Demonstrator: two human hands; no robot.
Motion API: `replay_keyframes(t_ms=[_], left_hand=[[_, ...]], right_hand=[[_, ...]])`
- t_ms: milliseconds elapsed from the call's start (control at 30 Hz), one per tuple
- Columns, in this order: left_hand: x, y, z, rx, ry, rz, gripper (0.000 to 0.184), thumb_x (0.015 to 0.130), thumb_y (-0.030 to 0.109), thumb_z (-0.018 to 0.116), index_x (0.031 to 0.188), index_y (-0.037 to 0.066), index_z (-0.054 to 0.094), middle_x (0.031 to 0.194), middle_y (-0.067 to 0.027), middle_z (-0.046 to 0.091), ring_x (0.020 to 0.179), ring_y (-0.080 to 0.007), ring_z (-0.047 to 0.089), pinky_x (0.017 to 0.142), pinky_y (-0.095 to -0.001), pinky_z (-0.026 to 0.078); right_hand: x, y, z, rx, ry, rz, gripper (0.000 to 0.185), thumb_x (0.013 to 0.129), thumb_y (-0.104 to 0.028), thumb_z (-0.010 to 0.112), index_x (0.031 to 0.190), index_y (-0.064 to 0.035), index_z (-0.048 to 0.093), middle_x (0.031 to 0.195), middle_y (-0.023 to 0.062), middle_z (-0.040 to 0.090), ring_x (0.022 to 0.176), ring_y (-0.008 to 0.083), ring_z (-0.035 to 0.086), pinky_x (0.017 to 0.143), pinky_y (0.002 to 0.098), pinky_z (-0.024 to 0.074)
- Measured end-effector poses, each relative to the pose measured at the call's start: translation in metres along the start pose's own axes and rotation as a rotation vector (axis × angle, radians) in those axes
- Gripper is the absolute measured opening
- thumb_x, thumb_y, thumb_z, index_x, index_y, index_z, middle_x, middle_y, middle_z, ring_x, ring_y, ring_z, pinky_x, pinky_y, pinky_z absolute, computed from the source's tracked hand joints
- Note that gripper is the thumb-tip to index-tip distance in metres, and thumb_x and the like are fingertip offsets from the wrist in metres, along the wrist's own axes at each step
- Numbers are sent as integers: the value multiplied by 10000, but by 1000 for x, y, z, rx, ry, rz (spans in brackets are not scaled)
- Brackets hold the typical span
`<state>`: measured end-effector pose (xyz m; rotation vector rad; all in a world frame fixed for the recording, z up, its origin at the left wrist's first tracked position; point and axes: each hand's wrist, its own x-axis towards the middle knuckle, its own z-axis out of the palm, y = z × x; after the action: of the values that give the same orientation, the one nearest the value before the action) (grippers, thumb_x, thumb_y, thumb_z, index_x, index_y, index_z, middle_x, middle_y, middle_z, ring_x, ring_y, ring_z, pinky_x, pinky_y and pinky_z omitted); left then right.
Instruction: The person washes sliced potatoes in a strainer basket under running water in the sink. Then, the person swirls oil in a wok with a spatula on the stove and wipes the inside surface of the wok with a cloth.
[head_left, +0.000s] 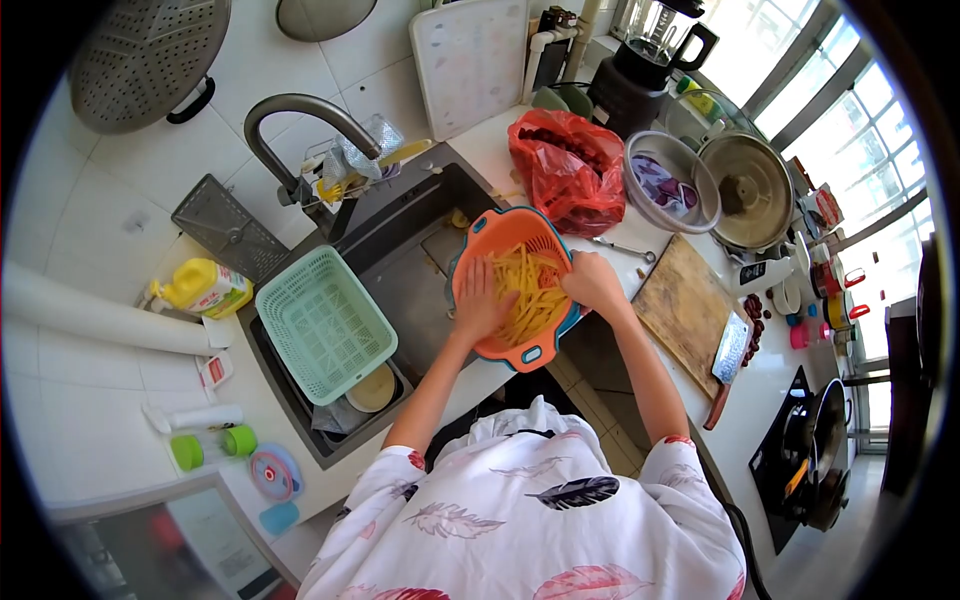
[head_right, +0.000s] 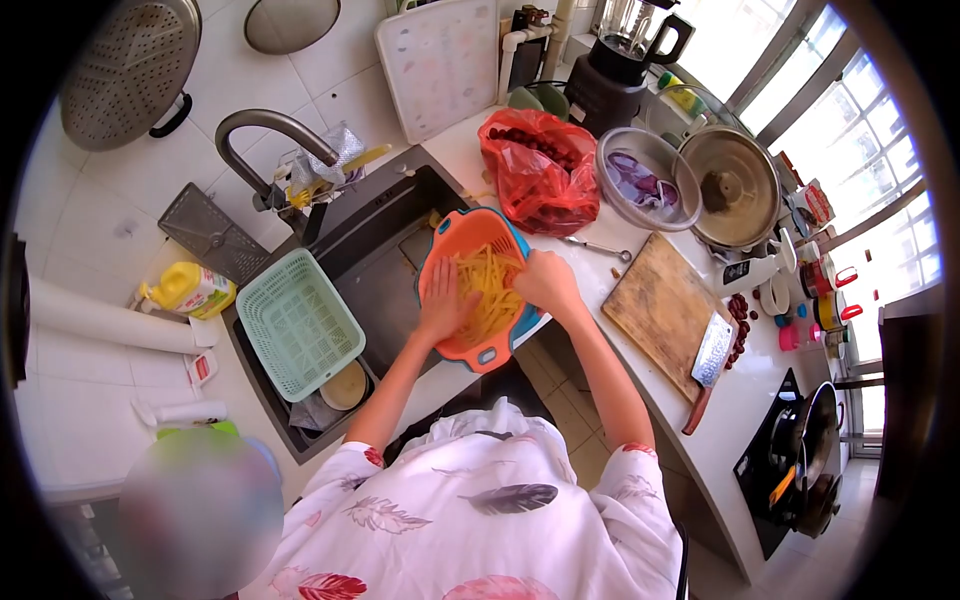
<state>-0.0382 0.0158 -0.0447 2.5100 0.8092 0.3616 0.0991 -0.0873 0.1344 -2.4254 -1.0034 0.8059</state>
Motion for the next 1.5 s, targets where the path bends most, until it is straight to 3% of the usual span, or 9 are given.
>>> replay_keyframes(t_ms=[200,300,367,467,600,800,867,1500], left_hand=[[0,8,6,-102,97,0,891,767,551,465,1319,-40,92,1383,-195,107,1294,-306,61,1044,-378,82],[-2,11,8,-102,110,-31,894,764,547,471,1321,-37,86,1380,-205,104,1294,-310,58,1045,-380,69],[-4,14,9,-98,133,-38,888,767,541,470,1321,-36,84,1378,-212,103,1293,-315,57,1045,-385,66],[-8,18,11,-93,175,-50,876,774,530,468,1321,-35,85,1374,-223,103,1291,-325,57,1043,-395,62],[-11,18,13,-94,194,-82,854,781,517,467,1318,-36,101,1365,-242,109,1284,-348,64,1038,-411,67],[-10,16,14,-135,205,-83,841,780,501,484,1307,-49,127,1352,-261,127,1275,-368,84,1031,-421,90],[-10,14,15,-146,187,-99,843,783,501,475,1310,-51,116,1361,-246,120,1280,-359,67,1035,-412,79],[-12,6,24,-219,208,-121,766,802,425,476,1287,-80,167,1349,-258,148,1265,-397,93,1029,-425,108]], right_hand=[[1,-4,-2,-65,19,-69,200,627,-83,451,622,75,573,492,185,540,384,274,549,430,338,476],[3,-3,2,-99,20,-42,188,623,-95,469,616,64,569,541,207,555,456,305,569,481,359,480],[9,4,10,-239,162,-164,185,612,-107,490,622,60,568,621,232,567,565,348,577,544,391,475],[10,-3,9,-276,118,-168,183,602,-114,504,624,56,568,681,240,570,652,377,567,589,411,464],[9,-15,9,-340,104,-243,172,580,-61,479,675,67,543,572,234,539,549,354,565,532,406,464],[12,-28,12,-398,144,-280,180,545,-75,496,620,80,551,632,254,549,638,380,567,572,412,466],[16,-33,13,-507,83,-240,190,572,-133,526,656,14,613,693,187,591,684,342,581,576,385,473],[23,-63,27,-632,-7,-231,221,557,-158,529,676,-1,631,692,170,601,677,322,597,569,358,485]])
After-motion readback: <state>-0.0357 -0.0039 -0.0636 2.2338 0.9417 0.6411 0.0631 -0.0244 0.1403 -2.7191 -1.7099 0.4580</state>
